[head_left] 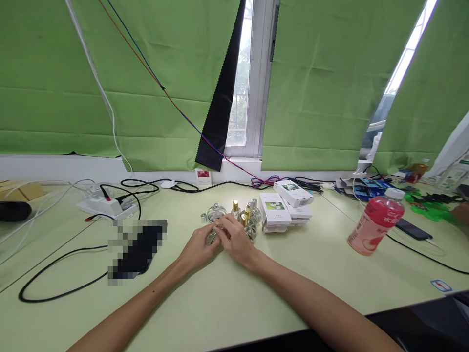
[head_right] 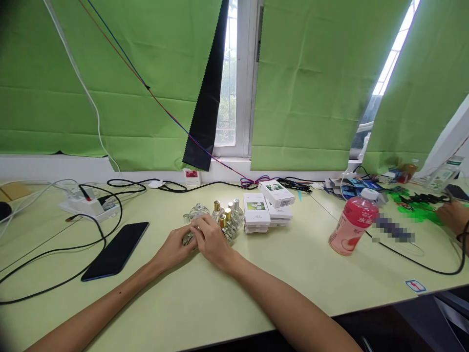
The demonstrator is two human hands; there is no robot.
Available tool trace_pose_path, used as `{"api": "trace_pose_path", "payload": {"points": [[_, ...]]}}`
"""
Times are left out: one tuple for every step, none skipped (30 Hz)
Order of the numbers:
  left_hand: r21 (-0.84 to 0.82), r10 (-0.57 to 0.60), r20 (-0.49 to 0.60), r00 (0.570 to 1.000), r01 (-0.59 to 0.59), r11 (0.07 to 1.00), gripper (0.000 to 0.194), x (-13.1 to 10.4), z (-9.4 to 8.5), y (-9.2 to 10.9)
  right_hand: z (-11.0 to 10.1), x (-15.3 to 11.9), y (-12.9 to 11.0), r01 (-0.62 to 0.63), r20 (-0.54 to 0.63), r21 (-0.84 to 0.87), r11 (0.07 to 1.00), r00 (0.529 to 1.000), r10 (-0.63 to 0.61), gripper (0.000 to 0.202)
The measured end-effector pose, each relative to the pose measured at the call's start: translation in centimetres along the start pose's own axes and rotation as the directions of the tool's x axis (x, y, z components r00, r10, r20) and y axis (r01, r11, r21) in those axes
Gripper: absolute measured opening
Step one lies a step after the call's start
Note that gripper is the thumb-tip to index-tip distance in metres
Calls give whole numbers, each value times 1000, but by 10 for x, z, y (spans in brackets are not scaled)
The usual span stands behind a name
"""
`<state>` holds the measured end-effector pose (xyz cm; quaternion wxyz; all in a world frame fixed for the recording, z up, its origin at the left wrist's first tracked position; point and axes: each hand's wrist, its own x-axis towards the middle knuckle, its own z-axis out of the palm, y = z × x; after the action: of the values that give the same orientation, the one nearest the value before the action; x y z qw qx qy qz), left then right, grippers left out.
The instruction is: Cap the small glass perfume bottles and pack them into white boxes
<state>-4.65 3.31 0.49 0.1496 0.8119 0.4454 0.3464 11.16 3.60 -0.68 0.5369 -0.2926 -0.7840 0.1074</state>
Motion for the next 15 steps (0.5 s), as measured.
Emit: {"api": "trace_pose_path", "payload": {"points": [[-3, 2, 1, 1000, -2, 1000, 24, 0, -1, 1, 0, -1, 0, 1, -1, 0, 1000, 1000, -1, 16], [-4, 2, 3, 1000, -2, 1000, 25, 0, -1, 2, 1, -2, 1, 4, 2, -5, 1000, 1000, -4, 17], [-4, 1, 5, 1000, -1, 1000, 26, 0, -2, 3, 1, -3, 1, 7, 2, -12, 1000, 1000, -7, 19], [-2, 1, 8, 1000, -1, 1000, 27, 0, -2, 3, 1, -4, 2, 10, 3, -19, 1000, 1000, -10, 20], [1, 1, 12, 1000, -1, 1000, 27, 0, -2, 4, 1, -5, 2, 11, 3, -24, 1000, 1000, -11, 21], [5, 0, 15, 1000, 0, 1000, 26, 0, -2, 4, 1, -5, 2, 10, 6, -25, 1000, 1000, -10, 21], [9, 0, 18, 1000, 0, 1000, 26, 0, -2, 3, 1, -5, 1, 7, 8, -23, 1000, 1000, -7, 22], [12, 1, 20, 1000, -1, 1000, 26, 0, -2, 3, 1, -6, 1, 3, 10, -21, 1000, 1000, -3, 23], [14, 2, 19, 1000, -2, 1000, 25, 0, -2, 2, 1, -5, 0, -2, 12, -20, 1000, 1000, 2, 23], [15, 4, 19, 1000, -4, 1000, 25, 0, -1, 1, 0, -5, -1, -4, 12, -21, 1000, 1000, 4, 24], [16, 7, 19, 1000, -8, 1000, 24, 0, -1, 0, 0, -5, -1, -2, 10, -23, 1000, 1000, 2, 24], [18, 11, 18, 1000, -11, 1000, 23, 0, -1, 0, -1, -5, -2, 2, 8, -25, 1000, 1000, -2, 24], [20, 13, 15, 1000, -13, 1000, 23, 0, 0, -1, -1, -5, -3, 6, 7, -27, 1000, 1000, -5, 24], [24, 13, 12, 1000, -14, 1000, 22, 0, 0, -1, -1, -5, -4, 7, 8, -28, 1000, 1000, -7, 24], [28, 13, 9, 1000, -14, 1000, 21, 0, 0, -2, -2, -5, -4, 5, 10, -28, 1000, 1000, -5, 24]]}}
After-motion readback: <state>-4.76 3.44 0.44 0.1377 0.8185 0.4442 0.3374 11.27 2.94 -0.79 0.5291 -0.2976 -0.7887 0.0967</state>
